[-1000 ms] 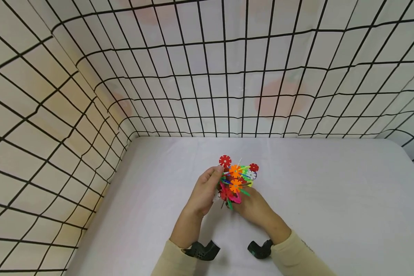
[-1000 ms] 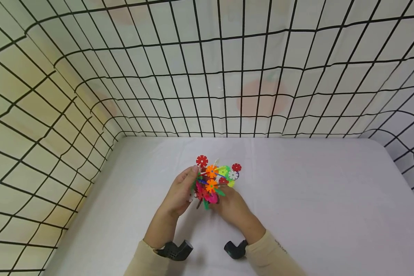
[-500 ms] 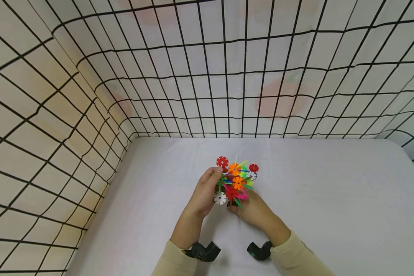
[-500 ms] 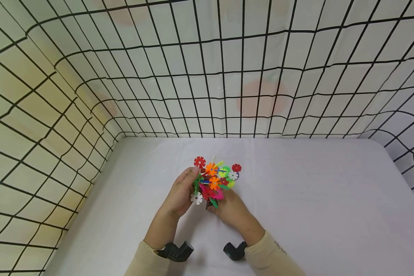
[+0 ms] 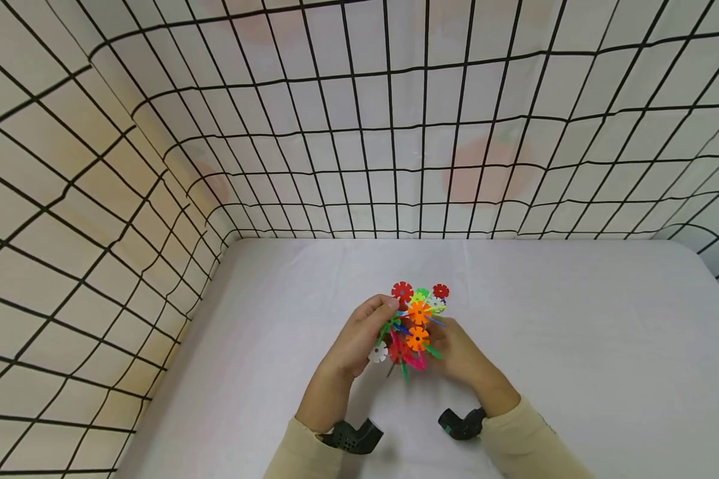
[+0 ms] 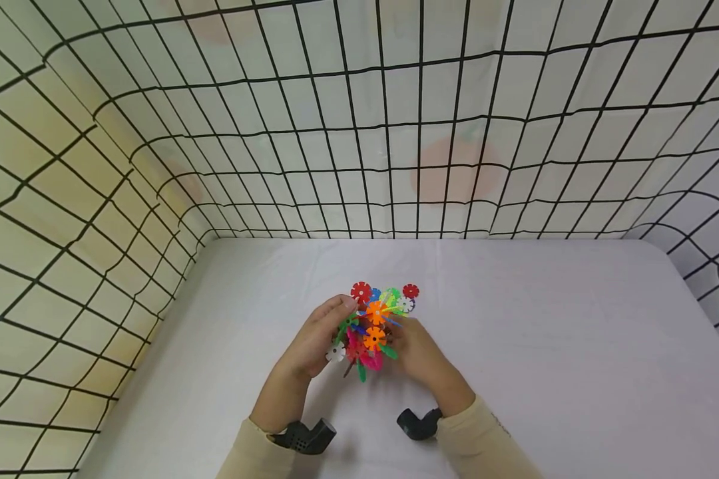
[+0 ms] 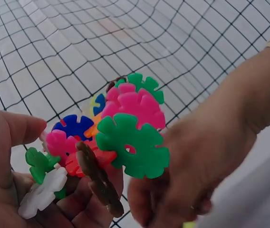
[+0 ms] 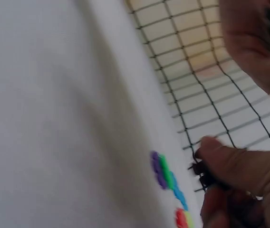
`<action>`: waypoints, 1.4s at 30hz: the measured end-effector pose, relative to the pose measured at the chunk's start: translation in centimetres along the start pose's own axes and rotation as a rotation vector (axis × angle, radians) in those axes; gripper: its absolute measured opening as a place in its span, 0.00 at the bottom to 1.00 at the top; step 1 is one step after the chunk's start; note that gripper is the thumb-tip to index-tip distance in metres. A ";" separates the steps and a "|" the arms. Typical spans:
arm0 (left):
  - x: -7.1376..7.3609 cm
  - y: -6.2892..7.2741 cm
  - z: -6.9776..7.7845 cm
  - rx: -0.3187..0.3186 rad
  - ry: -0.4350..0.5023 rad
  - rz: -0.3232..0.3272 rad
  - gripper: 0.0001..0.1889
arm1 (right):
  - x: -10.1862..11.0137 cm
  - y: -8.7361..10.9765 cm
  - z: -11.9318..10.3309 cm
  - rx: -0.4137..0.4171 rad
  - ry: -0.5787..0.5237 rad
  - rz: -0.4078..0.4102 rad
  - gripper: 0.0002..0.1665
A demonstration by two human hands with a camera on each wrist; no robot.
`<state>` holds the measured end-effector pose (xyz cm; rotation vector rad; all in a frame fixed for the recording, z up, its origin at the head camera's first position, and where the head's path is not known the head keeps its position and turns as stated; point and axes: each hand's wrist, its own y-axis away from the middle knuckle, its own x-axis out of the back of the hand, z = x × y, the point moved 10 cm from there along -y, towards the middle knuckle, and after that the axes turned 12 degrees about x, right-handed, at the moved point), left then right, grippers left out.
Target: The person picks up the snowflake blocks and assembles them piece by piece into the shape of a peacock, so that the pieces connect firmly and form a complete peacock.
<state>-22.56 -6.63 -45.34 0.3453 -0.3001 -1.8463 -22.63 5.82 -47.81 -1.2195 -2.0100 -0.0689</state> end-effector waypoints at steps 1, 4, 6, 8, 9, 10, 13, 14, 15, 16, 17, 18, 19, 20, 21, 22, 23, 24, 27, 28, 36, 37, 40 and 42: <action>-0.1 0.0 0.0 0.002 -0.022 -0.008 0.21 | 0.7 -0.1 0.4 -0.031 -0.065 0.033 0.16; -0.5 0.0 0.0 0.005 -0.063 -0.034 0.21 | 2.9 -0.4 1.7 -0.117 -0.259 0.155 0.14; -0.7 0.0 -0.1 0.007 -0.081 -0.059 0.22 | 4.2 -0.4 2.1 -0.130 -0.371 0.243 0.11; -0.8 -0.1 -0.3 0.018 -0.097 -0.076 0.23 | 5.4 -0.3 2.1 -0.099 -0.450 0.310 0.13; -0.9 -0.1 -0.4 0.023 -0.105 -0.082 0.24 | 5.9 -0.3 1.9 -0.072 -0.480 0.330 0.14; -1.0 -0.1 -0.5 0.028 -0.113 -0.087 0.24 | 6.3 -0.3 1.6 -0.041 -0.505 0.344 0.16; -1.1 -0.1 -0.7 0.041 -0.131 -0.096 0.25 | 7.0 -0.3 1.0 0.021 -0.532 0.374 0.17; -1.1 -0.1 -0.7 0.045 -0.138 -0.096 0.25 | 7.1 -0.3 0.8 0.036 -0.535 0.378 0.17; -1.2 -0.1 -0.8 0.045 -0.141 -0.099 0.25 | 7.2 -0.3 0.7 0.048 -0.538 0.383 0.16; -1.2 -0.1 -0.8 0.041 -0.148 -0.102 0.25 | 7.3 -0.4 0.5 0.065 -0.539 0.385 0.16; -1.3 -0.1 -0.8 0.041 -0.157 -0.103 0.24 | 7.3 -0.4 0.3 0.083 -0.542 0.387 0.15; -1.3 -0.1 -0.8 0.043 -0.165 -0.105 0.24 | 7.4 -0.5 0.0 0.106 -0.545 0.385 0.14; -1.3 -0.1 -0.9 0.045 -0.174 -0.106 0.24 | 7.4 -0.5 -0.2 0.132 -0.548 0.384 0.13; -1.4 -0.1 -0.9 0.047 -0.186 -0.107 0.24 | 7.5 -0.5 -0.5 0.154 -0.554 0.383 0.13; -1.4 -0.1 -0.9 0.046 -0.194 -0.112 0.24 | 7.5 -0.5 -0.7 0.175 -0.560 0.383 0.12; -1.5 -0.1 -0.9 0.047 -0.203 -0.117 0.25 | 7.5 -0.5 -0.9 0.197 -0.565 0.382 0.12; -1.6 -0.1 -0.9 0.051 -0.208 -0.123 0.25 | 7.6 -0.5 -1.1 0.216 -0.569 0.381 0.11; -1.7 -0.1 -0.9 0.050 -0.211 -0.130 0.25 | 7.6 -0.5 -1.2 0.231 -0.569 0.378 0.11; -1.9 -0.1 -0.9 0.049 -0.214 -0.147 0.25 | 7.7 -0.5 -1.4 0.251 -0.564 0.374 0.11; -1.9 -0.1 -0.9 0.050 -0.214 -0.150 0.25 | 7.7 -0.5 -1.5 0.257 -0.563 0.373 0.11; -2.1 -0.1 -0.9 0.050 -0.223 -0.147 0.25 | 7.3 -0.5 -1.8 0.258 -0.538 0.351 0.09; -2.1 -0.1 -1.0 0.052 -0.218 -0.147 0.25 | 7.3 -0.5 -1.9 0.255 -0.535 0.351 0.09; -2.2 0.0 -1.1 0.062 -0.202 -0.153 0.25 | 7.3 -0.4 -2.0 0.249 -0.523 0.361 0.10; -2.2 0.0 -1.2 0.069 -0.193 -0.152 0.25 | 7.3 -0.4 -2.0 0.244 -0.516 0.371 0.10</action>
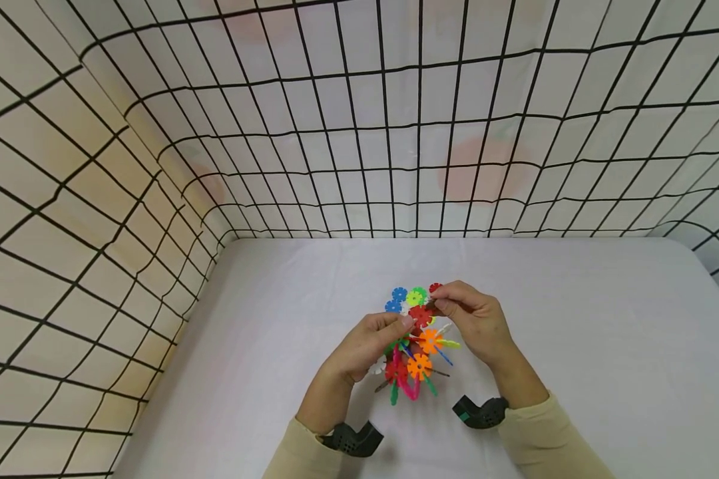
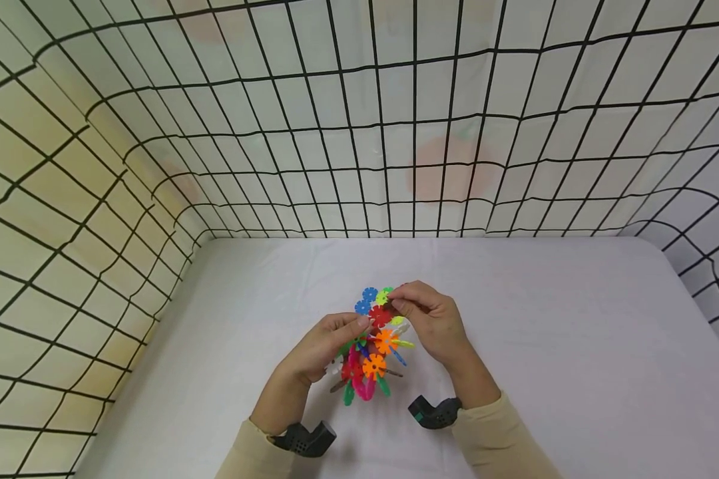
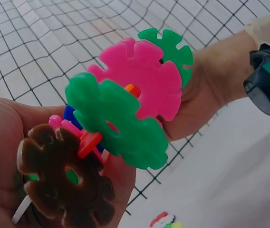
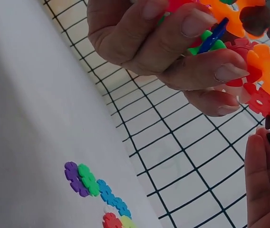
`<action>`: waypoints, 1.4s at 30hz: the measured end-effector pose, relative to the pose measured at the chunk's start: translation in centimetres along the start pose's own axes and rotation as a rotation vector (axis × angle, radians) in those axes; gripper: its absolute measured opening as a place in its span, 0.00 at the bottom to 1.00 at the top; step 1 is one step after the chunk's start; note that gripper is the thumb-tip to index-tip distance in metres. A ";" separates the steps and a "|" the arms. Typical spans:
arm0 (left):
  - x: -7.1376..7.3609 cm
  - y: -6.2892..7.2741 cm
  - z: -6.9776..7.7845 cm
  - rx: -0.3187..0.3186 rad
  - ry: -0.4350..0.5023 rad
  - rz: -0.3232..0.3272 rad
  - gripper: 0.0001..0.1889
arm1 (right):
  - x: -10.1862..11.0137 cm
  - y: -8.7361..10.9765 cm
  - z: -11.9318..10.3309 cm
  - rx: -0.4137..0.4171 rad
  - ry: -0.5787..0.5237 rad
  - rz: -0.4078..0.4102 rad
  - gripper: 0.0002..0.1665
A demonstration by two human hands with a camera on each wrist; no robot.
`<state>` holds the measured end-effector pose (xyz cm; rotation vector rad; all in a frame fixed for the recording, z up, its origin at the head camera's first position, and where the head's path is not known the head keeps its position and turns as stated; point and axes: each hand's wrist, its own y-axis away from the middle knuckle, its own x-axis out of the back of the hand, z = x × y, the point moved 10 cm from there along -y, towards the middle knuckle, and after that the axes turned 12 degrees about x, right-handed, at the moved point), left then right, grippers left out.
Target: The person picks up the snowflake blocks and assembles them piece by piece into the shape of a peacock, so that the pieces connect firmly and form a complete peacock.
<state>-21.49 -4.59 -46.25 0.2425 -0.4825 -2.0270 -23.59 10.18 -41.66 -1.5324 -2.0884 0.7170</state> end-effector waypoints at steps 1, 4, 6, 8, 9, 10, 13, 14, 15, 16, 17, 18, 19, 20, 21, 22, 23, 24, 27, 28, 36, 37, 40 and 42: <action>0.0 0.0 0.0 0.002 0.002 0.002 0.25 | 0.0 0.0 0.0 -0.001 0.003 0.004 0.10; 0.2 0.1 0.0 0.002 0.003 0.011 0.25 | 0.0 0.0 0.1 -0.005 -0.003 0.017 0.10; 0.3 0.2 0.0 -0.001 0.005 0.014 0.25 | -0.1 0.1 0.2 0.001 -0.014 0.023 0.09; 0.3 0.2 0.1 -0.005 0.006 0.009 0.25 | -0.2 0.0 0.2 0.017 -0.037 0.032 0.08; 0.2 0.3 0.1 -0.008 0.006 0.004 0.25 | -0.2 0.0 0.2 0.026 -0.046 0.036 0.09; 0.2 0.3 0.2 -0.010 0.006 0.001 0.25 | -0.2 0.0 0.1 0.036 -0.055 0.040 0.10; 0.2 0.4 0.2 -0.012 0.000 0.003 0.25 | -0.2 0.0 0.1 0.050 -0.069 0.041 0.12; 0.3 0.5 0.2 -0.010 -0.001 0.007 0.25 | -0.3 0.0 0.1 0.052 -0.072 0.041 0.11; 0.3 0.5 0.2 -0.009 -0.002 0.010 0.25 | -0.4 0.0 0.1 0.053 -0.075 0.041 0.11; 0.4 0.5 0.1 -0.008 -0.003 0.013 0.25 | -0.5 0.0 0.1 0.052 -0.076 0.039 0.10; 0.4 0.5 0.1 -0.008 -0.003 0.016 0.25 | -0.5 0.1 0.2 0.050 -0.076 0.039 0.09; 0.5 0.5 0.0 -0.006 0.000 0.016 0.25 | -0.6 0.1 0.2 0.047 -0.077 0.040 0.08; 0.5 0.5 -0.1 -0.005 0.005 0.016 0.25 | -0.7 0.1 0.2 0.052 -0.086 0.046 0.08; 0.5 0.4 -0.1 -0.007 0.007 0.017 0.25 | -0.8 0.1 0.2 0.047 -0.085 0.047 0.08; 0.5 0.4 0.0 -0.012 0.013 0.016 0.25 | -0.9 0.1 0.2 0.044 -0.084 0.047 0.08; 0.4 0.4 0.0 -0.020 0.020 0.017 0.25 | -0.9 0.1 0.3 0.041 -0.075 0.046 0.08; 0.4 0.3 0.1 -0.026 0.026 0.019 0.25 | -0.8 0.1 0.3 0.039 -0.070 0.048 0.08; 0.4 0.3 0.2 -0.032 0.031 0.023 0.25 | -0.7 0.0 0.3 0.039 -0.062 0.049 0.09; 0.5 0.1 0.5 -0.054 0.027 0.046 0.26 | -0.1 0.0 0.8 0.021 -0.019 0.048 0.12; 0.6 0.1 0.6 -0.055 0.018 0.059 0.26 | 0.3 0.1 1.2 0.002 -0.006 0.060 0.13; 1.7 0.2 0.4 -0.033 -0.054 0.111 0.22 | 3.8 2.7 6.7 -0.391 0.455 0.156 0.17; 1.8 0.2 0.3 -0.031 -0.053 0.110 0.22 | 3.7 3.0 7.3 -0.425 0.517 0.122 0.17; 1.8 0.2 0.1 -0.031 -0.044 0.108 0.20 | 2.9 3.4 8.5 -0.445 0.626 0.000 0.18; 1.7 0.1 0.1 -0.030 -0.035 0.108 0.19 | 2.1 3.5 8.9 -0.428 0.655 -0.070 0.21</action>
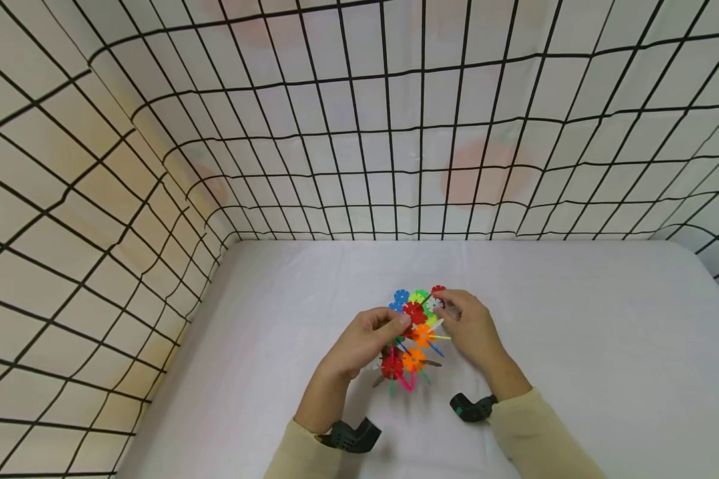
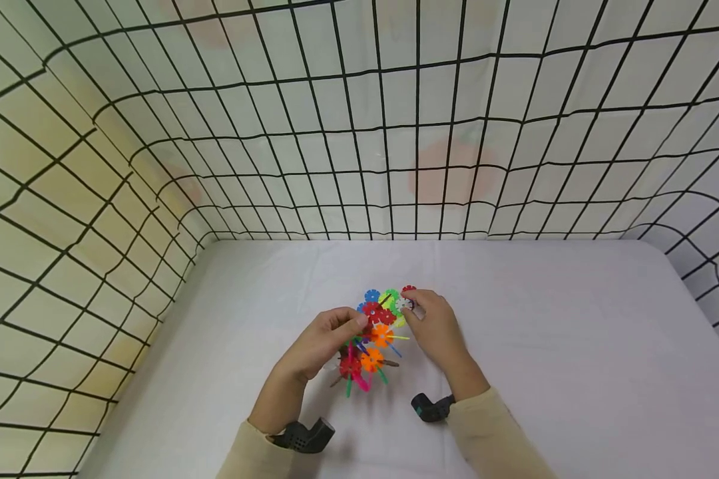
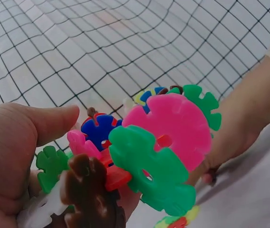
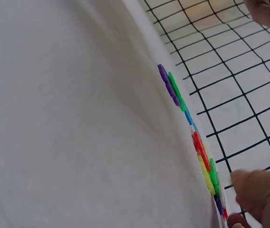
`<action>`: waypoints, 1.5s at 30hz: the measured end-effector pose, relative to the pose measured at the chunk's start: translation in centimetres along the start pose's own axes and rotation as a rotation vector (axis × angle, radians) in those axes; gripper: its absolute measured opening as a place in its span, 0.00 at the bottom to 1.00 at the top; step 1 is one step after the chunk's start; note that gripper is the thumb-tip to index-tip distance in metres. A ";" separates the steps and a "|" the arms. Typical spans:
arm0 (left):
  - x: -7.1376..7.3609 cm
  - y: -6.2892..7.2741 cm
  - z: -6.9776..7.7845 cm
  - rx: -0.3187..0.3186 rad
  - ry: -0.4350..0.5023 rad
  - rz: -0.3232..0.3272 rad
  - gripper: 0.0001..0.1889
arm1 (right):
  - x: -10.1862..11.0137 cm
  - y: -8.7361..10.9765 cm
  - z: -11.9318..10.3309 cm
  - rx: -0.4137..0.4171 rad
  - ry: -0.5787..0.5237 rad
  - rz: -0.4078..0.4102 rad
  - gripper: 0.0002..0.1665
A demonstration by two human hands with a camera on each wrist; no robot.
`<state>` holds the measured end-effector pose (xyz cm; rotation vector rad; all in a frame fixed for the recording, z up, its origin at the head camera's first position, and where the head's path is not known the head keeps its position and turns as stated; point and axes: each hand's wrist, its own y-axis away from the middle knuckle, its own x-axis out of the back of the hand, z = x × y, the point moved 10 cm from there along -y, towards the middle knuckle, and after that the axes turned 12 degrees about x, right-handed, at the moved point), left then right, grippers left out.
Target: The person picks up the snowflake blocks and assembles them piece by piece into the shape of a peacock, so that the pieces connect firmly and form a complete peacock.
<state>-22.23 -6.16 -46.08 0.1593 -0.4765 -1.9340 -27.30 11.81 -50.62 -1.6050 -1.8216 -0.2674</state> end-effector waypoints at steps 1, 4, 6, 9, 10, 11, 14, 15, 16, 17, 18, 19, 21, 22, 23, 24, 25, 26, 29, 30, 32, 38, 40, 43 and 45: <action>-0.1 0.0 0.0 -0.001 0.005 0.000 0.19 | -0.3 0.0 0.0 0.014 0.019 -0.019 0.22; -0.3 -0.1 0.0 -0.004 0.013 0.004 0.18 | -1.0 0.0 0.0 0.031 0.095 -0.074 0.24; -0.4 -0.1 0.0 -0.005 0.008 0.005 0.19 | -1.3 0.1 0.1 0.032 0.130 -0.098 0.24; -0.5 -0.3 -0.1 -0.004 -0.008 0.006 0.19 | -1.3 0.2 0.0 0.041 0.142 -0.103 0.23; -0.5 -0.3 -0.1 -0.006 -0.012 0.007 0.19 | -1.3 0.2 -0.1 0.043 0.139 -0.097 0.22; -0.5 -0.3 -0.1 -0.008 -0.010 0.007 0.19 | -1.2 0.2 -0.1 0.046 0.133 -0.089 0.22; -0.4 -0.3 0.0 -0.017 -0.002 0.014 0.20 | -0.8 0.2 -0.4 0.062 0.124 -0.059 0.18; -0.4 -0.3 0.1 -0.020 0.000 0.016 0.20 | -0.6 0.3 -0.5 0.068 0.121 -0.045 0.16; -0.4 -0.3 0.1 -0.022 0.002 0.020 0.20 | -0.4 0.3 -0.6 0.071 0.115 -0.027 0.15; -0.3 -0.4 0.1 -0.024 0.006 0.022 0.21 | -0.1 0.3 -0.7 0.076 0.098 -0.001 0.14; -0.3 -0.4 0.1 -0.027 0.008 0.023 0.21 | 0.2 0.3 -0.8 0.079 0.075 0.027 0.13; -0.3 -0.4 0.0 -0.025 0.015 0.025 0.21 | 0.6 0.3 -1.0 0.087 0.039 0.057 0.12; -0.2 -0.5 -0.1 -0.021 0.028 0.031 0.20 | 1.1 0.3 -1.3 0.112 -0.071 0.109 0.11; -0.1 -0.5 -0.1 -0.017 0.033 0.037 0.20 | 1.4 0.2 -1.5 0.133 -0.136 0.131 0.10; -0.1 -0.5 -0.1 -0.014 0.041 0.043 0.20 | 1.6 0.2 -1.8 0.157 -0.202 0.145 0.10; 0.0 -0.5 -0.2 -0.009 0.046 0.051 0.20 | 1.7 0.2 -2.2 0.179 -0.269 0.152 0.10; 0.1 -0.5 -0.3 -0.004 0.049 0.062 0.20 | 1.9 0.2 -2.5 0.202 -0.325 0.157 0.09; 0.2 -0.5 -0.3 -0.001 0.045 0.071 0.20 | 2.0 0.1 -2.8 0.221 -0.372 0.158 0.09; 0.4 -0.6 -0.4 0.003 0.031 0.094 0.20 | 2.3 0.1 -3.6 0.257 -0.474 0.152 0.09; 0.4 -0.6 -0.4 0.005 0.023 0.099 0.21 | 2.3 0.2 -3.7 0.266 -0.493 0.151 0.09; 0.4 -0.7 -0.5 0.008 0.011 0.104 0.21 | 2.5 0.2 -4.1 0.300 -0.514 0.149 0.09; 0.2 -0.7 -0.6 0.015 0.000 0.114 0.19 | 3.4 0.4 -5.3 0.451 -0.477 0.162 0.13; 0.2 -0.7 -0.6 0.020 -0.013 0.123 0.18 | 3.8 0.4 -5.8 0.492 -0.420 0.162 0.14; 0.2 -0.7 -0.6 0.020 -0.034 0.134 0.18 | 4.4 0.5 -6.8 0.554 -0.331 0.180 0.15; 0.2 -0.7 -0.5 0.015 -0.040 0.134 0.18 | 4.9 0.6 -7.5 0.593 -0.302 0.194 0.14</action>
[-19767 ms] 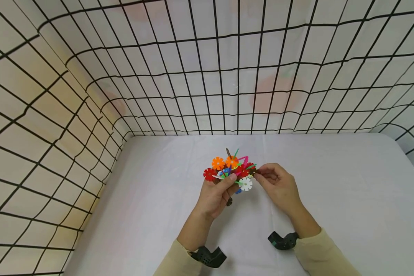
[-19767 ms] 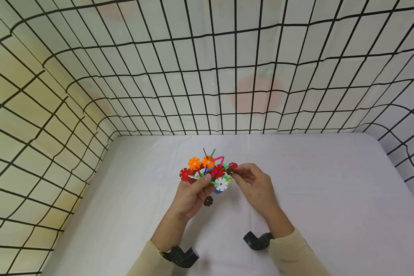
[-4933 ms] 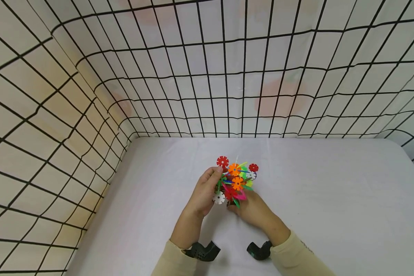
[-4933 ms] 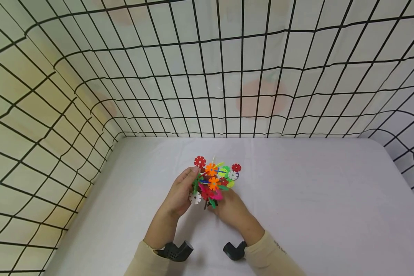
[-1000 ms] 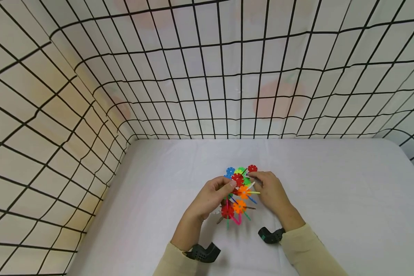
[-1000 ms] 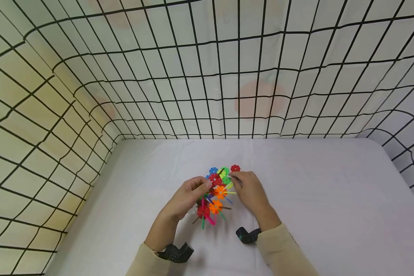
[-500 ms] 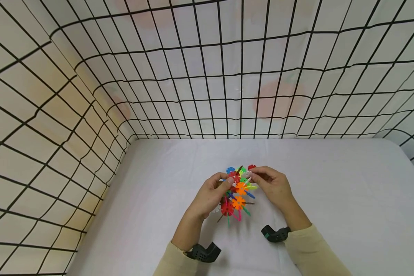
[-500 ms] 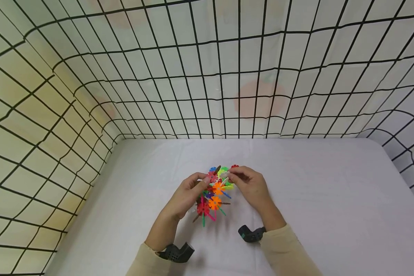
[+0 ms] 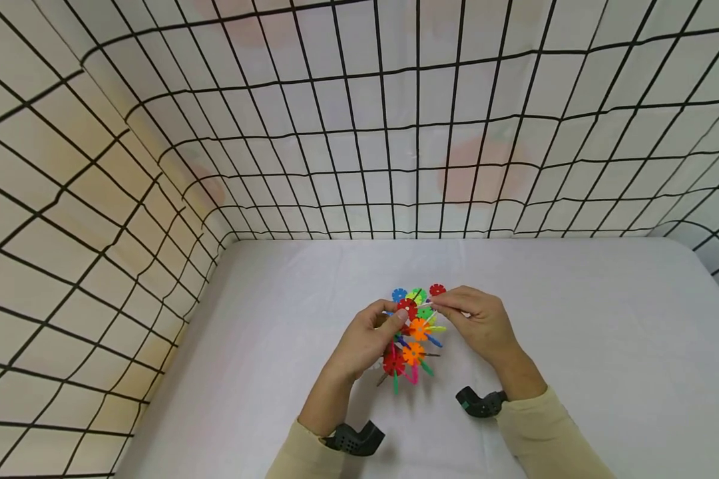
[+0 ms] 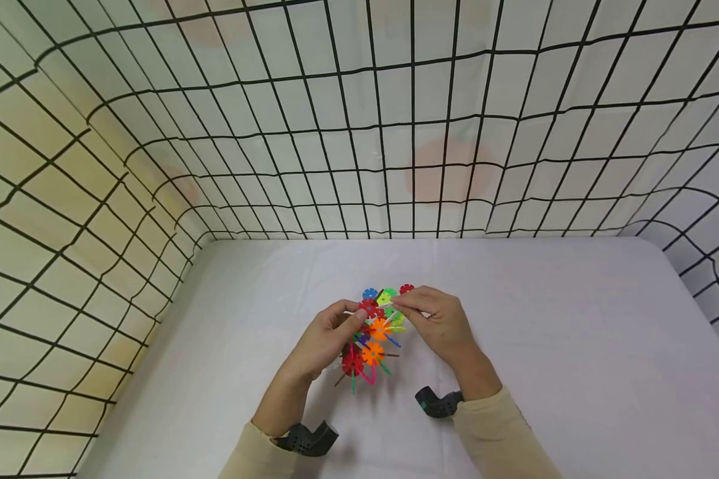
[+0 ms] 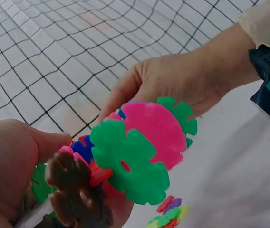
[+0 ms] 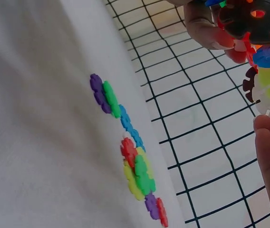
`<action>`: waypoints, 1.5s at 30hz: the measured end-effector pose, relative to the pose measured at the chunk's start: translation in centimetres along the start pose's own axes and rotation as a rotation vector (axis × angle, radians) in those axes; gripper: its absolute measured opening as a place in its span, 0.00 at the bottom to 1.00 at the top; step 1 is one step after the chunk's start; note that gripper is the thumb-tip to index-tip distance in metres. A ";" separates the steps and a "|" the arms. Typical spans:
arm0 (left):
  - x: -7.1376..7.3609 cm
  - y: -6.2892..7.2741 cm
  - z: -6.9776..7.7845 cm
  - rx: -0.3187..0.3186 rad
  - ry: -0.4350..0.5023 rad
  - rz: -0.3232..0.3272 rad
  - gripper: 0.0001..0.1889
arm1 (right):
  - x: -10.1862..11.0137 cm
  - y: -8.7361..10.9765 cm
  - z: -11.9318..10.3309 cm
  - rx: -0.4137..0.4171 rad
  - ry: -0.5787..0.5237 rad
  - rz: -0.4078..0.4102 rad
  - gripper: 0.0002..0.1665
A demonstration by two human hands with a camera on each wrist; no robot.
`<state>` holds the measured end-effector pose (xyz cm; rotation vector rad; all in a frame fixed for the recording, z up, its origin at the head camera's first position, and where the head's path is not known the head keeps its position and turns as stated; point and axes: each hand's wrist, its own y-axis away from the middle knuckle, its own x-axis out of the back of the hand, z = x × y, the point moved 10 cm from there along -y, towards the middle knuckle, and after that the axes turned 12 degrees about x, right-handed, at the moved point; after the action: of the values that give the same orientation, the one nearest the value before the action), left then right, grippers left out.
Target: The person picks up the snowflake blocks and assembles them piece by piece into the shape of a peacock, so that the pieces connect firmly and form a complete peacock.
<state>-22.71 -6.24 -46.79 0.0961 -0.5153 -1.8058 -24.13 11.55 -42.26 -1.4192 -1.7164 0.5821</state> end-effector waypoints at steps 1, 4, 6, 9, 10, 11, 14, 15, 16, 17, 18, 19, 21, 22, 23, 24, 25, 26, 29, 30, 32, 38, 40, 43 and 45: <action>0.0 0.0 0.1 -0.005 0.003 -0.004 0.19 | 0.1 -0.1 -0.2 0.015 0.010 0.002 0.14; -0.1 0.1 0.2 -0.013 0.015 -0.021 0.19 | 0.1 -0.3 -0.7 0.047 0.018 0.004 0.15; -0.3 0.2 0.3 -0.017 0.023 -0.036 0.20 | 0.1 -0.4 -0.9 0.055 0.018 0.000 0.17; -0.5 0.2 0.3 -0.027 0.025 -0.055 0.20 | -0.1 -0.4 -0.9 0.045 0.013 -0.021 0.18; -0.6 0.2 0.4 -0.033 0.024 -0.063 0.19 | -0.1 -0.4 -0.9 0.041 0.009 -0.029 0.18; -0.8 0.3 0.5 -0.040 0.022 -0.072 0.19 | -0.1 -0.3 -0.8 0.038 0.005 -0.037 0.17; -1.1 0.3 0.6 -0.056 0.013 -0.104 0.17 | -0.2 -0.3 -0.8 0.042 0.005 -0.059 0.16; -1.2 0.4 0.6 -0.059 0.008 -0.113 0.17 | -0.1 -0.3 -0.9 0.049 0.005 -0.062 0.15; -1.3 0.4 0.6 -0.060 0.006 -0.122 0.18 | -0.1 -0.3 -1.0 0.053 0.004 -0.066 0.15; -1.3 0.4 0.6 -0.060 0.005 -0.127 0.18 | -0.2 -0.3 -1.0 0.056 -0.004 -0.068 0.15; -1.3 0.4 0.6 -0.056 0.003 -0.128 0.19 | -0.2 -0.3 -1.1 0.059 -0.014 -0.070 0.15; -1.2 0.4 0.5 -0.053 0.004 -0.124 0.19 | -0.3 -0.3 -1.0 0.055 -0.027 -0.072 0.15; -1.0 0.3 0.5 -0.049 0.008 -0.121 0.19 | -0.4 -0.4 -0.9 0.036 -0.062 -0.072 0.15; -1.0 0.4 0.5 -0.047 0.014 -0.121 0.20 | -0.5 -0.3 -0.7 0.023 -0.078 -0.071 0.15; -0.9 0.3 0.4 -0.039 0.017 -0.118 0.20 | -0.6 -0.3 -0.5 0.007 -0.092 -0.068 0.15; -0.8 0.2 0.3 -0.030 0.021 -0.114 0.21 | -0.6 -0.2 -0.3 -0.006 -0.098 -0.065 0.15; -0.7 0.1 0.3 -0.021 0.025 -0.107 0.22 | -0.6 -0.2 -0.1 -0.024 -0.101 -0.061 0.16; -0.6 0.1 0.2 -0.011 0.034 -0.101 0.23 | -0.5 0.0 0.1 -0.042 -0.103 -0.052 0.15; -0.1 -0.2 -0.3 0.034 0.059 -0.062 0.25 | -0.5 0.7 1.4 -0.134 -0.042 -0.044 0.14; 0.0 -0.2 -0.4 0.044 0.071 -0.049 0.26 | -0.5 1.0 2.0 -0.175 0.002 -0.051 0.13; 0.3 -0.4 -0.7 0.065 0.110 -0.031 0.26 | -0.9 1.8 3.2 -0.278 0.101 -0.093 0.13; -0.3 -1.0 -1.2 0.088 0.358 -0.089 0.26 | -4.0 4.2 5.8 -0.451 0.400 -0.428 0.17; -0.5 -1.2 -1.3 0.092 0.419 -0.099 0.26 | -4.8 4.5 6.0 -0.439 0.457 -0.501 0.18; -0.4 -1.4 -1.6 0.104 0.446 -0.067 0.26 | -5.0 4.5 5.8 -0.399 0.494 -0.505 0.18; -0.2 -1.4 -1.8 0.109 0.443 -0.029 0.26 | -5.0 4.3 5.6 -0.369 0.487 -0.480 0.17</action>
<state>-23.33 -6.30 -48.97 0.5671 -0.2936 -1.7154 -26.08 8.74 -50.17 -1.1891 -1.7153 -0.3341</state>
